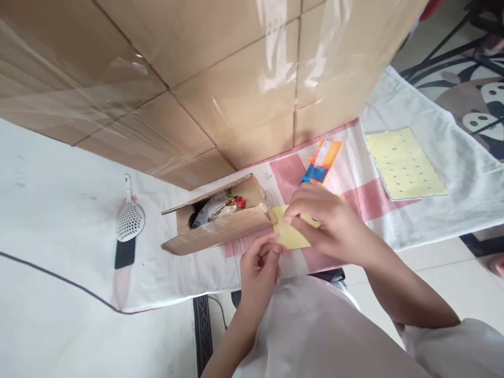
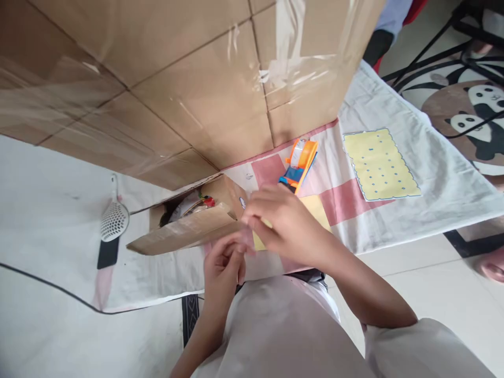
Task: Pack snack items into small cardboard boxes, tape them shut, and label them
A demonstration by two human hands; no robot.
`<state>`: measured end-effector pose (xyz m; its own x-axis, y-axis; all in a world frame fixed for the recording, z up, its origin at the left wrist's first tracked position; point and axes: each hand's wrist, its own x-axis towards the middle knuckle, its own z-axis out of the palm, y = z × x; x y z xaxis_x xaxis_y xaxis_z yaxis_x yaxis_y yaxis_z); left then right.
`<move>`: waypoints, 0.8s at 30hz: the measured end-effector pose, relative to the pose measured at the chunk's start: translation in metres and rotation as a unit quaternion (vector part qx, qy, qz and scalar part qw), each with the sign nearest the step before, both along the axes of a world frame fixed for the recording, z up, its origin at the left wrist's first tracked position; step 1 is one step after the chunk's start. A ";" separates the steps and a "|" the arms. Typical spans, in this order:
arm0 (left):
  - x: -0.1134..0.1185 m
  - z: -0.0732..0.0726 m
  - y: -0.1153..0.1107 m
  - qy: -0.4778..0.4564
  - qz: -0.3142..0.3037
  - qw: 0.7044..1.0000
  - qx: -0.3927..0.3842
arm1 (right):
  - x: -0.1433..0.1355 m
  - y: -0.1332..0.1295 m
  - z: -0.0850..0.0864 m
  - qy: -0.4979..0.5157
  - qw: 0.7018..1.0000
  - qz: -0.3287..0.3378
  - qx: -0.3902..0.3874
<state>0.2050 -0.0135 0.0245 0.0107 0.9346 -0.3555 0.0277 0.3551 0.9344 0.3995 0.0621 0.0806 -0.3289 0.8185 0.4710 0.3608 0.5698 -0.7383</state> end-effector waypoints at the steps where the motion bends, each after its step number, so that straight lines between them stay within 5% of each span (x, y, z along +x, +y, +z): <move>1: -0.004 -0.002 -0.004 -0.022 0.006 0.999 -0.025 | 0.001 0.005 0.009 0.028 0.999 -0.038 0.025; 4: -0.023 -0.002 -0.017 0.007 0.015 1.000 -0.013 | -0.001 0.018 0.037 0.061 0.989 -0.105 0.083; 6: -0.042 0.008 -0.020 0.125 0.030 0.983 0.133 | -0.009 0.025 0.054 0.037 0.995 -0.052 0.081; 7: -0.052 0.015 -0.017 0.209 0.034 0.948 0.237 | -0.015 0.028 0.061 0.027 0.998 -0.013 0.061; 9: -0.071 0.032 -0.003 0.385 0.032 0.829 0.404 | -0.030 0.033 0.073 0.020 0.999 0.046 0.007; 11: -0.085 0.046 0.018 0.526 -0.008 0.724 0.446 | -0.042 0.039 0.081 0.014 0.993 0.104 -0.061; 13: -0.092 0.052 0.038 0.611 -0.067 0.681 0.399 | -0.051 0.045 0.087 0.001 0.976 0.180 -0.119; 17: -0.092 0.043 0.053 0.648 -0.117 0.670 0.342 | -0.065 0.059 0.082 -0.034 0.950 0.264 -0.163; 24: -0.088 0.025 0.046 0.649 -0.110 0.675 0.332 | -0.087 0.082 0.031 -0.162 0.979 0.105 -0.063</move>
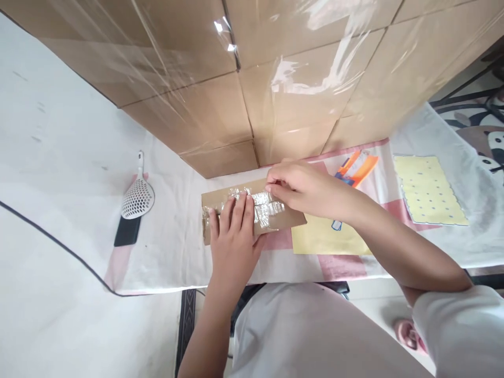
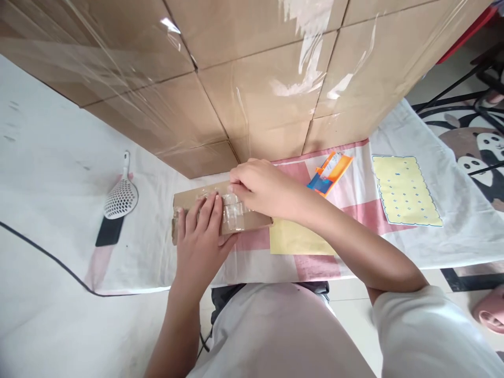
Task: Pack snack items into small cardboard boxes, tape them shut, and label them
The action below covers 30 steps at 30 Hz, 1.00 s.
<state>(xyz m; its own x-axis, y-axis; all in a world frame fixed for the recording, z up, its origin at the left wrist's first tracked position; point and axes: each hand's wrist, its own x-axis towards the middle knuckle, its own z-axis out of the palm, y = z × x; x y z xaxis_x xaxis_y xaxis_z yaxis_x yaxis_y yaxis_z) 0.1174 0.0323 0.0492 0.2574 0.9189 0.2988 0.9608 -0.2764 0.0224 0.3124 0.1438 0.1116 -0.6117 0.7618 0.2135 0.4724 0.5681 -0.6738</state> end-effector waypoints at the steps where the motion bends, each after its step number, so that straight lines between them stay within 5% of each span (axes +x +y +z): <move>1: 0.000 0.000 0.001 0.003 0.007 1.000 0.004 | -0.002 0.002 -0.004 -0.012 1.000 0.000 0.008; 6: -0.003 -0.001 0.006 -0.013 0.017 1.000 0.020 | -0.002 0.004 -0.002 -0.027 0.999 0.017 0.006; 11: -0.009 -0.010 0.005 -0.057 -0.019 0.996 0.066 | 0.009 -0.018 0.042 0.072 0.985 0.127 -0.097; 15: -0.010 -0.013 0.005 -0.063 -0.022 0.992 0.106 | 0.010 -0.036 0.074 0.150 0.958 0.113 -0.214; 19: -0.009 -0.013 0.005 -0.055 -0.025 0.992 0.115 | -0.008 -0.028 0.052 0.061 0.954 0.110 -0.273; 24: -0.009 -0.014 0.004 -0.041 -0.019 0.992 0.116 | -0.026 -0.009 0.007 -0.137 0.986 -0.036 -0.087; 30: -0.010 -0.016 0.003 -0.052 -0.019 0.991 0.120 | -0.026 -0.005 0.009 -0.171 0.983 -0.031 -0.068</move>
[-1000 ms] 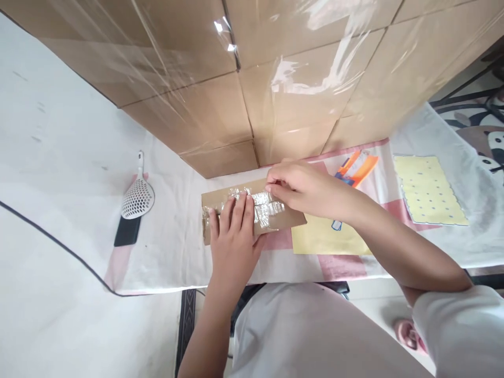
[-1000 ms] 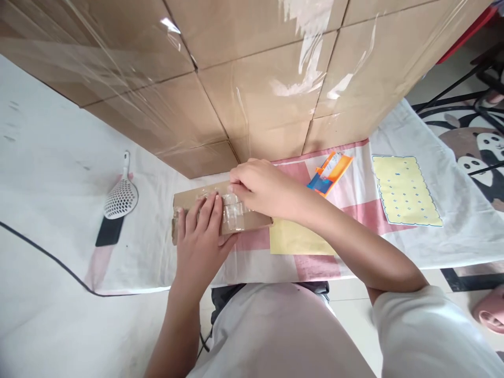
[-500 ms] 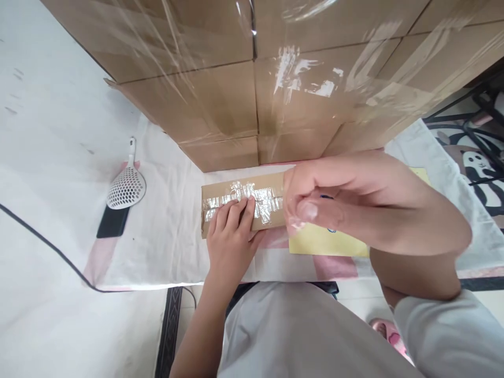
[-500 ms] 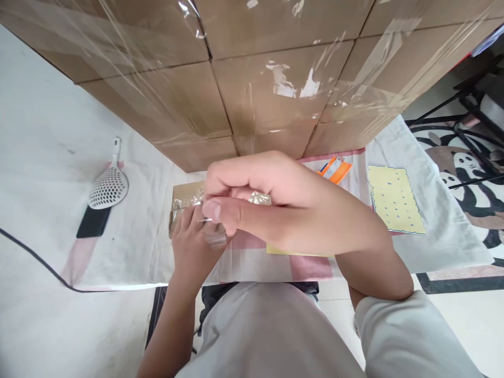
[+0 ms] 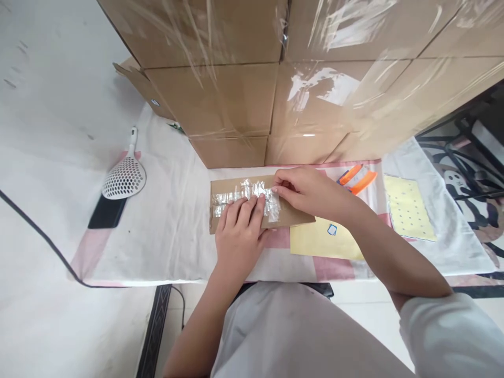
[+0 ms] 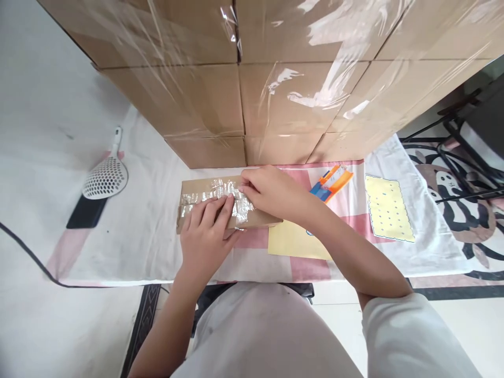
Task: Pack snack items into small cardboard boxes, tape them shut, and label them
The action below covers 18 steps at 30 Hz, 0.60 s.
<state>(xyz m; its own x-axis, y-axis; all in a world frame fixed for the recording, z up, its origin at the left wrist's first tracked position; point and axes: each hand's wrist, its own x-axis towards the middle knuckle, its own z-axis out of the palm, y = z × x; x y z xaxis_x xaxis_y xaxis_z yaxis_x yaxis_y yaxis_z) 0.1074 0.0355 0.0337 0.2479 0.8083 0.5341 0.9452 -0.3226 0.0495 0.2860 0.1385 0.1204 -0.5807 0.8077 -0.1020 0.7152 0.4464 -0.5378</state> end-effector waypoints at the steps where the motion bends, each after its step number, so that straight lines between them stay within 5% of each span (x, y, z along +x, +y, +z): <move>1: 0.000 -0.001 0.000 -0.001 -0.002 1.000 0.008 | 0.001 0.002 0.000 -0.005 1.000 0.000 0.006; 11: 0.002 -0.006 -0.002 0.001 -0.001 0.999 0.035 | 0.002 0.016 -0.007 -0.037 0.998 0.023 0.047; 18: 0.004 -0.002 -0.001 0.002 0.010 1.000 0.005 | 0.010 0.045 -0.016 -0.106 0.975 -0.133 0.139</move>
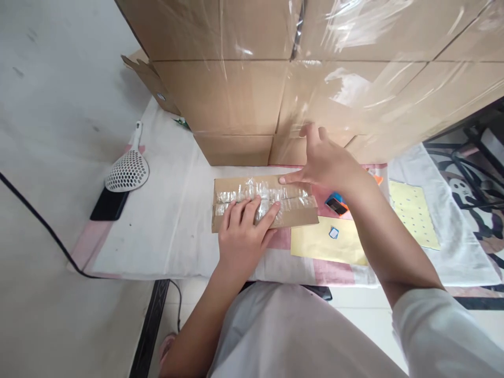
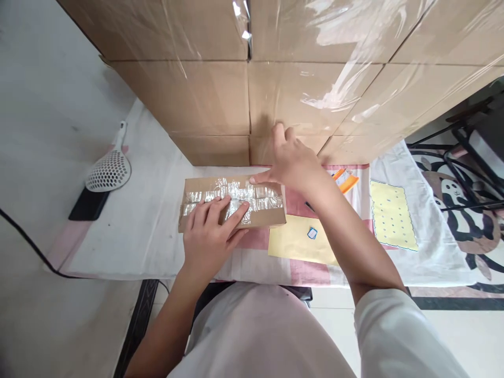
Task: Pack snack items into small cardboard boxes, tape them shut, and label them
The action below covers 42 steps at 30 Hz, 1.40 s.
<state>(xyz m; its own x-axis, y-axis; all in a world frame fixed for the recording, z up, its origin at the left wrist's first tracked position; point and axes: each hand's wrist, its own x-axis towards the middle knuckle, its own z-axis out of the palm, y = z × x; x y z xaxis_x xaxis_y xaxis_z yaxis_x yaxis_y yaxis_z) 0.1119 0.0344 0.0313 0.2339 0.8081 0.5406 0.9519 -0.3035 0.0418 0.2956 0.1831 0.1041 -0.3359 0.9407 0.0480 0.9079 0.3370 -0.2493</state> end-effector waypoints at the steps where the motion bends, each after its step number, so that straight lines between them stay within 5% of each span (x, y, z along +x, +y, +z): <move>1: 0.000 0.000 0.000 0.001 0.003 1.000 -0.002 | 0.001 0.003 -0.001 0.010 1.000 -0.009 0.017; 4: 0.001 0.001 -0.002 0.003 0.010 1.000 -0.007 | 0.003 0.003 -0.003 0.057 0.998 -0.012 0.030; 9: 0.003 0.000 -0.004 0.011 0.015 1.000 -0.020 | 0.003 -0.012 -0.001 0.082 0.972 0.055 -0.214; 11: 0.003 0.000 -0.003 0.010 0.019 0.999 -0.031 | 0.002 -0.011 -0.003 0.079 0.965 0.051 -0.246; 19: 0.008 0.002 0.000 -0.003 0.037 0.998 -0.046 | 0.001 -0.006 -0.017 0.137 0.977 0.071 -0.148; 24: 0.017 -0.004 -0.007 -0.001 0.042 0.999 -0.015 | 0.015 -0.016 -0.021 0.184 0.962 0.093 -0.179; 30: 0.019 -0.010 -0.009 0.005 0.022 1.000 0.005 | 0.017 -0.016 -0.045 0.308 0.939 0.021 -0.151; 32: 0.017 -0.011 -0.011 0.004 0.019 1.000 0.023 | 0.028 -0.021 -0.052 0.358 0.921 0.043 -0.147; 36: 0.009 -0.012 -0.019 -0.006 -0.015 0.998 0.052 | 0.062 -0.052 -0.065 0.326 0.894 0.221 -0.215; 42: 0.012 -0.017 -0.038 -0.013 -0.137 0.986 0.095 | 0.093 -0.121 -0.089 0.275 0.937 0.214 -0.033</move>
<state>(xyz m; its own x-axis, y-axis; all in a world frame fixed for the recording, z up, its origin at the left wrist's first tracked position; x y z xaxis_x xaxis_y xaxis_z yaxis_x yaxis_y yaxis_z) 0.1241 -0.0040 0.0140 0.4122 0.6001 0.6856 0.8329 -0.5531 -0.0166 0.3883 0.0620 0.0153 -0.6243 0.7327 0.2708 0.4208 0.6075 -0.6737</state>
